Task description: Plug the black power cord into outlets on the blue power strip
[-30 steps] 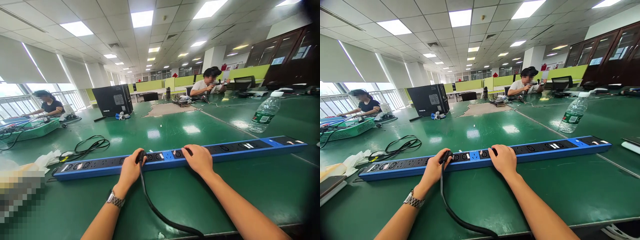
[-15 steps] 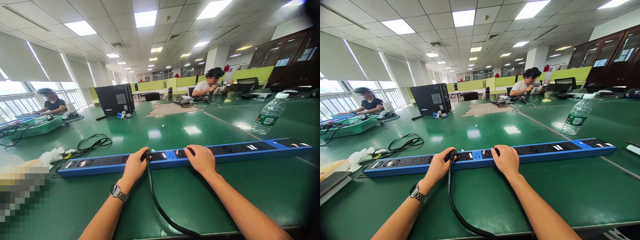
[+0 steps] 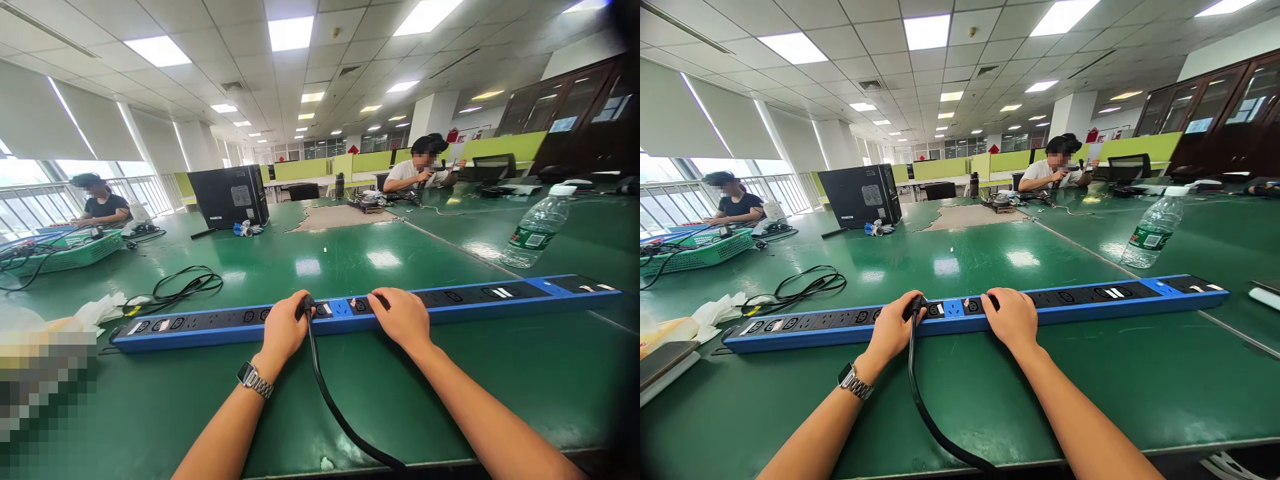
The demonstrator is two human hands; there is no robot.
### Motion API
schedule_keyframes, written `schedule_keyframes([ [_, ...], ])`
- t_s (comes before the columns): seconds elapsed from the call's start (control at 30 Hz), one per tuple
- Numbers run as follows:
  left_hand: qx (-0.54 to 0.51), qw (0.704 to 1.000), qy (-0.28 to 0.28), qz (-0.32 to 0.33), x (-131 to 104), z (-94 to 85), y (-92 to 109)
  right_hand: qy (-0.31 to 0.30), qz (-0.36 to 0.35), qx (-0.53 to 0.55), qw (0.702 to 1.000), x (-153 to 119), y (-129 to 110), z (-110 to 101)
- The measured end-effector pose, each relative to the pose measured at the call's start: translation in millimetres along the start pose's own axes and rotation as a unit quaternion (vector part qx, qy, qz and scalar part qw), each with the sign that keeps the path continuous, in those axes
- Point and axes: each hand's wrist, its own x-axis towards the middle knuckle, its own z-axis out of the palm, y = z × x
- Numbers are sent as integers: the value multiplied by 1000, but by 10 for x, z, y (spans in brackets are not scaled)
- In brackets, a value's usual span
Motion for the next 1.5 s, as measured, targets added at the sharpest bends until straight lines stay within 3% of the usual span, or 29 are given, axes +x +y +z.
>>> schedule_keyframes([
  [0.13,21,1000,-21,2,41,-34,11,0,-1,-1,1000,-5,-8,-3],
  [0.33,11,997,-39,66,63,-57,-76,14,-10,1,1000,-5,7,13],
  [0.5,-35,999,19,10,56,-16,-135,13,-16,2,1000,-7,17,19],
  [0.7,-70,997,-26,26,78,-83,-178,13,-12,2,1000,-8,27,22],
  [0.93,-113,993,1,-18,81,-47,-198,18,-13,6,1000,-5,21,30],
  [1.33,-138,990,-15,28,91,-86,-197,15,-18,8,1000,-6,38,21],
  [1.5,-126,992,-13,15,71,-86,-164,10,-9,5,1000,-2,18,15],
])
